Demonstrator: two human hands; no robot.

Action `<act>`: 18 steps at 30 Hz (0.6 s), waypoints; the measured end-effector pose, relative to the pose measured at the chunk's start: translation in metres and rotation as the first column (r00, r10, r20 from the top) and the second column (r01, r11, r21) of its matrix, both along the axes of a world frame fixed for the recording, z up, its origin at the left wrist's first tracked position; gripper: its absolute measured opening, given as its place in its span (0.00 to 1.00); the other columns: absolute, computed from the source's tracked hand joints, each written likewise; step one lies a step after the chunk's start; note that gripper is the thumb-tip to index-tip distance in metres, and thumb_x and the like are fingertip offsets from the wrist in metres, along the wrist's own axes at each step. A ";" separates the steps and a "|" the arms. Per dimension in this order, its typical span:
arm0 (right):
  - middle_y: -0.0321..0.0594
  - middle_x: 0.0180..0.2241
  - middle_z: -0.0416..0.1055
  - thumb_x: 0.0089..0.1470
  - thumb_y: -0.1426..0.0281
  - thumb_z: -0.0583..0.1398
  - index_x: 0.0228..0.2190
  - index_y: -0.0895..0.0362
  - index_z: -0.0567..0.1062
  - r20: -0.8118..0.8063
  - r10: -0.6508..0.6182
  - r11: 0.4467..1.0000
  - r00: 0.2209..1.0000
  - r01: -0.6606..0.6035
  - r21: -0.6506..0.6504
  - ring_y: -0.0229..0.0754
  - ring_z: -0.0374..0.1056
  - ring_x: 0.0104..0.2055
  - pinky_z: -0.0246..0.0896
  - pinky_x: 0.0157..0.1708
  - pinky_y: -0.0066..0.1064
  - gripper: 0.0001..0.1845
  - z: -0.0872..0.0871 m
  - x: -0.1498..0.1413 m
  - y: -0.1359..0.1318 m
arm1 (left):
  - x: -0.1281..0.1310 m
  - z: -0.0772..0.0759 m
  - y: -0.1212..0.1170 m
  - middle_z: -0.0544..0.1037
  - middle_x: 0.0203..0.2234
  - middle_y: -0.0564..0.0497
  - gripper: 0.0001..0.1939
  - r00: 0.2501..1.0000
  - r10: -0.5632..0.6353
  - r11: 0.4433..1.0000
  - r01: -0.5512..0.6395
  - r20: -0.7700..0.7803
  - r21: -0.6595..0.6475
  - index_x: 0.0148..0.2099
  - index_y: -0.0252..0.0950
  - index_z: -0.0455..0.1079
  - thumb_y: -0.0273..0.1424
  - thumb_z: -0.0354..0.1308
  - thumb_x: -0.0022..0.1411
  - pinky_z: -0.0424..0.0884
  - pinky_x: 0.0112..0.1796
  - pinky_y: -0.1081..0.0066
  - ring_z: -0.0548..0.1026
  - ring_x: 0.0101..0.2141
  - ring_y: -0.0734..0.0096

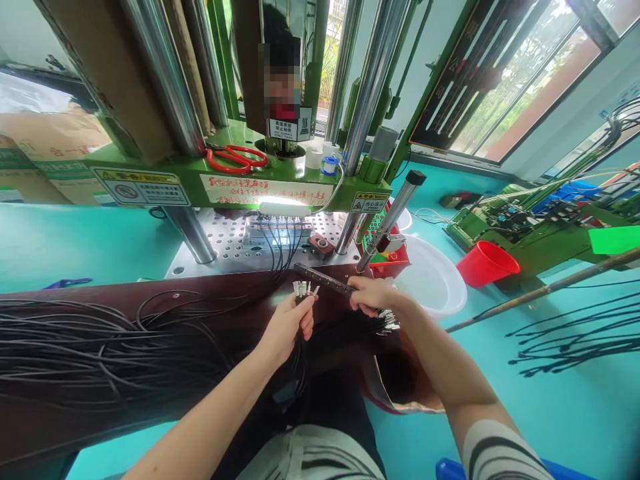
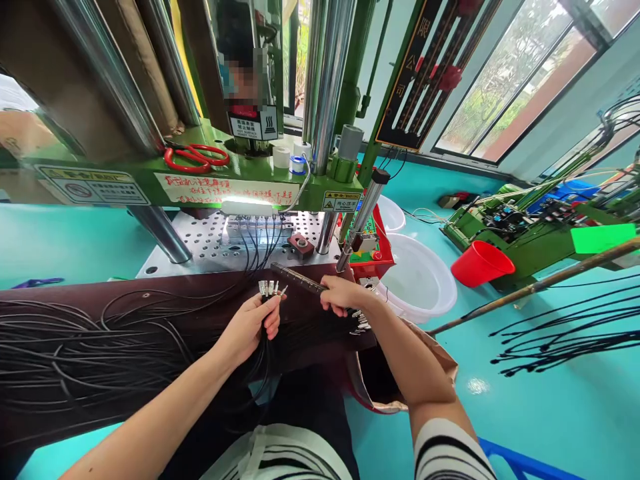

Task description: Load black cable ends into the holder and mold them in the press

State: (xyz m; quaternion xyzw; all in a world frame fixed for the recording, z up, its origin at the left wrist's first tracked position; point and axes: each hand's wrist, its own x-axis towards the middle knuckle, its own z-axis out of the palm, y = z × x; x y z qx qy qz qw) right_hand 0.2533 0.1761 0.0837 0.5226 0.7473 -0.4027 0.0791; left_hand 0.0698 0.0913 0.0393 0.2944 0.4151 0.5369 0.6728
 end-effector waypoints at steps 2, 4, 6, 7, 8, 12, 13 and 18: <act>0.26 0.17 0.63 0.43 0.75 0.50 0.41 0.57 0.64 -0.280 -0.115 0.987 0.953 0.079 -0.139 0.29 0.53 0.09 0.46 0.09 0.21 0.20 -0.007 0.010 -0.020 | 0.004 -0.001 0.001 0.56 0.09 0.64 0.13 0.999 -0.023 0.999 0.023 -0.034 0.021 0.35 0.34 0.61 0.37 0.57 0.52 0.55 0.14 0.79 0.56 0.12 0.82; 0.24 0.16 0.60 0.44 0.74 0.52 0.46 0.56 0.63 -0.532 -0.262 0.956 0.805 0.143 -0.255 0.27 0.50 0.08 0.42 0.08 0.20 0.24 -0.018 0.014 -0.037 | 0.009 -0.002 0.002 0.56 0.08 0.64 0.13 0.996 -0.032 0.999 0.036 -0.085 0.036 0.34 0.34 0.61 0.36 0.58 0.50 0.54 0.14 0.79 0.56 0.12 0.81; 0.24 0.16 0.59 0.47 0.71 0.54 0.50 0.56 0.61 -0.673 -0.376 0.925 0.637 0.212 -0.315 0.26 0.47 0.08 0.41 0.07 0.20 0.26 -0.030 0.011 -0.050 | 0.013 -0.003 0.002 0.56 0.07 0.64 0.13 0.989 -0.031 0.999 0.035 -0.143 0.029 0.33 0.34 0.61 0.36 0.59 0.49 0.53 0.13 0.79 0.56 0.11 0.81; 0.25 0.16 0.59 0.50 0.68 0.54 0.52 0.56 0.60 -0.721 -0.422 0.907 0.550 0.248 -0.341 0.26 0.47 0.08 0.41 0.07 0.19 0.26 -0.036 0.008 -0.055 | 0.016 -0.003 0.002 0.57 0.07 0.63 0.13 0.985 -0.027 0.999 0.031 -0.172 0.024 0.33 0.34 0.62 0.36 0.59 0.48 0.53 0.12 0.80 0.56 0.11 0.81; 0.25 0.16 0.59 0.51 0.65 0.54 0.53 0.56 0.59 -0.757 -0.455 0.889 0.469 0.279 -0.362 0.26 0.46 0.08 0.41 0.07 0.20 0.27 -0.040 0.004 -0.058 | 0.018 -0.004 0.003 0.57 0.07 0.63 0.13 0.980 -0.024 0.999 0.029 -0.199 0.019 0.32 0.34 0.62 0.36 0.60 0.47 0.53 0.12 0.80 0.56 0.11 0.81; 0.27 0.16 0.60 0.55 0.58 0.52 0.54 0.56 0.60 -0.846 -0.460 0.861 0.268 0.367 -0.352 0.26 0.48 0.08 0.41 0.08 0.20 0.27 -0.049 -0.011 -0.060 | 0.024 -0.005 0.003 0.58 0.08 0.63 0.12 0.943 -0.040 0.999 0.047 -0.330 0.013 0.32 0.35 0.63 0.37 0.59 0.47 0.54 0.12 0.80 0.56 0.11 0.82; 0.28 0.16 0.60 0.55 0.58 0.52 0.54 0.56 0.60 -0.855 -0.452 0.860 0.254 0.378 -0.342 0.26 0.48 0.09 0.41 0.08 0.20 0.28 -0.051 -0.013 -0.060 | 0.025 -0.005 0.003 0.58 0.08 0.63 0.12 0.929 -0.042 0.999 0.049 -0.368 0.010 0.32 0.35 0.63 0.37 0.59 0.48 0.54 0.12 0.80 0.55 0.10 0.82; 0.28 0.16 0.60 0.54 0.59 0.53 0.54 0.57 0.61 -0.863 -0.439 0.856 0.250 0.410 -0.316 0.27 0.50 0.09 0.44 0.08 0.22 0.28 -0.058 -0.015 -0.059 | 0.028 -0.002 0.003 0.57 0.08 0.63 0.11 0.882 -0.069 0.997 0.079 -0.466 0.003 0.30 0.36 0.62 0.37 0.58 0.48 0.52 0.11 0.80 0.55 0.10 0.82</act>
